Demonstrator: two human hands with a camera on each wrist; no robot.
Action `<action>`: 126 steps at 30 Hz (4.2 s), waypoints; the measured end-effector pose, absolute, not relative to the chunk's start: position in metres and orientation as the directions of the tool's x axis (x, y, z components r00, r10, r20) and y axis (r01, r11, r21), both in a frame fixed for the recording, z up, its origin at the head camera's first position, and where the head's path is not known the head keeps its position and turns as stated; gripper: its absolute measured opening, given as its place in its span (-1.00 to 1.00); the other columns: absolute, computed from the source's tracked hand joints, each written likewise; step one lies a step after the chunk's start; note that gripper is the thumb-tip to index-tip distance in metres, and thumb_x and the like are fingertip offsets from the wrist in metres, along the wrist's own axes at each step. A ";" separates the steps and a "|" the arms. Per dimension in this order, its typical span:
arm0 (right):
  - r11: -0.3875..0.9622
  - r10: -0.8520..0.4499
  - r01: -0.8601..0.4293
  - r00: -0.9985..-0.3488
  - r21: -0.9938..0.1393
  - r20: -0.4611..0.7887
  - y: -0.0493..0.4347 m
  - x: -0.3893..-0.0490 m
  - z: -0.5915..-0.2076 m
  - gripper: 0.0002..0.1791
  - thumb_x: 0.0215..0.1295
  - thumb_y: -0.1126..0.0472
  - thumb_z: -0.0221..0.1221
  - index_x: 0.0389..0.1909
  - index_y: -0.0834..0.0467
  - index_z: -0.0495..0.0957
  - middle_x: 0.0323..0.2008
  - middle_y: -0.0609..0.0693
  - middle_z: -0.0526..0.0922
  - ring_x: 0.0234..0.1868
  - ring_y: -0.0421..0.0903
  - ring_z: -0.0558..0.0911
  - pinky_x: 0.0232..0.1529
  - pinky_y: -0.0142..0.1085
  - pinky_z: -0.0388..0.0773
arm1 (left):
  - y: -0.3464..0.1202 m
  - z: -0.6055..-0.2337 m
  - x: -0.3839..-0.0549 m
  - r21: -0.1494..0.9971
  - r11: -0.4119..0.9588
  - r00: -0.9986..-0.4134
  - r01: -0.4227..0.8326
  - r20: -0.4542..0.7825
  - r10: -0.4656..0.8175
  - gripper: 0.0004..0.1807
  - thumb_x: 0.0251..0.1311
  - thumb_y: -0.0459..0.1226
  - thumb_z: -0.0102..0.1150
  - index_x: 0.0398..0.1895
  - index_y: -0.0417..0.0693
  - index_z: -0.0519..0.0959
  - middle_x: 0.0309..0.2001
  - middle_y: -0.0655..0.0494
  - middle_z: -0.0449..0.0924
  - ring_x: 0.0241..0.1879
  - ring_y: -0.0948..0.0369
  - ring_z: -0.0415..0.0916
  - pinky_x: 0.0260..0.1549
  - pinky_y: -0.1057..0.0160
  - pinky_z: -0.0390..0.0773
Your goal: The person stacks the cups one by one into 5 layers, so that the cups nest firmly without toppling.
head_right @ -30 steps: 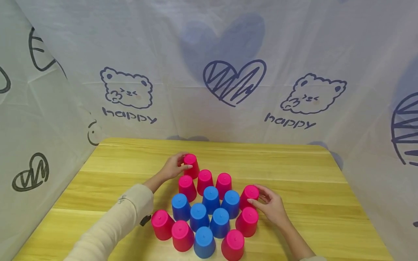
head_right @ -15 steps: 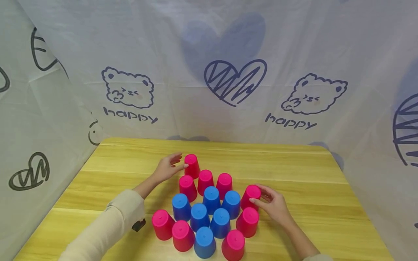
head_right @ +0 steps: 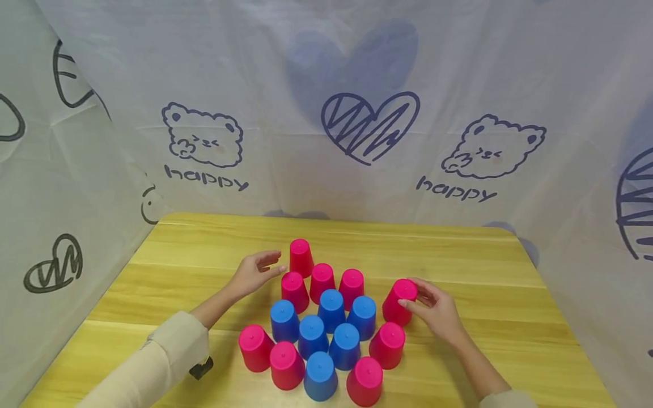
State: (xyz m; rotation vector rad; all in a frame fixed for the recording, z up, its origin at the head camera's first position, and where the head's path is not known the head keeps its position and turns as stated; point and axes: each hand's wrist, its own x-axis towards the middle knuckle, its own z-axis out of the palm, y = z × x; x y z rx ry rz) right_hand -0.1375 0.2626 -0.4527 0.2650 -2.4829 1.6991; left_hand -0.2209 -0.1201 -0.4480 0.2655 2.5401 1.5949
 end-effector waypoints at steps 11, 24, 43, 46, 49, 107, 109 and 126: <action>0.393 -0.063 -0.234 -0.972 -0.889 0.227 0.262 -0.150 -0.436 -0.49 0.10 0.36 0.26 0.08 0.47 0.41 -0.25 -0.55 0.51 -0.19 -0.59 0.52 -0.16 -0.69 0.47 | -0.122 -0.452 -0.202 0.911 0.404 -0.970 0.076 -0.027 0.243 -0.36 0.08 -0.14 0.27 0.21 -0.23 0.37 0.19 -0.17 0.43 0.18 -0.08 0.39 0.12 -0.01 0.46; 0.480 -0.020 -0.198 -0.976 -0.855 0.215 0.256 -0.171 -0.414 -0.46 0.12 0.26 0.27 0.12 0.40 0.41 -0.13 -0.03 0.62 -0.22 -0.65 0.47 -0.18 -0.72 0.45 | -0.114 -0.459 -0.193 0.929 0.358 -0.958 0.093 -0.016 0.288 -0.37 0.06 -0.20 0.30 0.21 -0.22 0.37 0.17 -0.15 0.45 0.15 -0.10 0.41 0.11 -0.06 0.45; 0.450 0.023 -0.136 -0.986 -0.883 0.164 0.217 -0.202 -0.408 -0.44 0.18 0.19 0.23 0.19 0.31 0.37 0.07 0.28 0.52 0.06 0.10 0.52 -0.12 -0.68 0.46 | -0.109 -0.468 -0.191 0.941 0.331 -0.955 0.077 -0.026 0.296 -0.42 0.06 -0.28 0.29 0.18 -0.23 0.39 0.11 -0.17 0.48 0.11 -0.10 0.44 0.07 -0.05 0.49; 0.432 0.017 -0.144 -0.986 -0.890 0.167 0.209 -0.209 -0.404 -0.44 0.18 0.19 0.23 0.18 0.32 0.37 0.06 0.30 0.52 0.06 0.13 0.52 -0.10 -0.64 0.48 | -0.108 -0.460 -0.187 0.939 0.337 -0.958 0.068 -0.033 0.285 -0.43 0.06 -0.33 0.28 0.17 -0.26 0.39 0.11 -0.20 0.48 0.11 -0.12 0.43 0.07 -0.08 0.47; 0.431 0.009 -0.136 -0.988 -0.892 0.155 0.202 -0.215 -0.401 -0.43 0.18 0.18 0.23 0.19 0.32 0.37 0.06 0.30 0.52 0.08 0.15 0.53 -0.05 -0.54 0.51 | -0.105 -0.447 -0.181 0.936 0.348 -0.958 0.060 -0.044 0.283 -0.44 0.05 -0.35 0.28 0.16 -0.29 0.39 0.10 -0.22 0.48 0.10 -0.13 0.43 0.06 -0.06 0.49; 0.611 -0.111 0.056 -0.982 -0.790 -0.155 0.115 -0.259 -0.426 -0.43 0.12 0.22 0.27 0.18 0.22 0.40 0.04 0.21 0.53 0.07 0.11 0.51 -0.01 -0.16 0.58 | -0.109 -0.474 -0.193 0.925 0.344 -0.932 0.160 0.027 0.361 -0.46 0.06 -0.22 0.30 0.15 -0.13 0.44 0.06 -0.10 0.54 0.05 -0.04 0.49 0.00 0.02 0.55; 0.618 -0.120 0.047 -0.981 -0.785 -0.153 0.116 -0.259 -0.425 -0.43 0.12 0.22 0.27 0.18 0.23 0.39 0.05 0.22 0.53 0.07 0.12 0.51 -0.01 -0.15 0.58 | -0.109 -0.473 -0.193 0.924 0.342 -0.929 0.172 0.037 0.368 -0.46 0.06 -0.22 0.30 0.15 -0.14 0.43 0.05 -0.11 0.54 0.05 -0.06 0.49 0.01 0.01 0.55; 0.623 -0.195 -0.039 -0.975 -0.781 -0.106 0.128 -0.255 -0.425 -0.41 0.16 0.21 0.24 0.20 0.29 0.35 0.12 0.27 0.49 0.13 0.19 0.48 0.07 -0.09 0.53 | -0.113 -0.469 -0.189 0.924 0.340 -0.935 0.175 0.047 0.352 -0.43 0.05 -0.32 0.29 0.17 -0.21 0.40 0.09 -0.18 0.50 0.06 -0.11 0.47 0.02 -0.05 0.53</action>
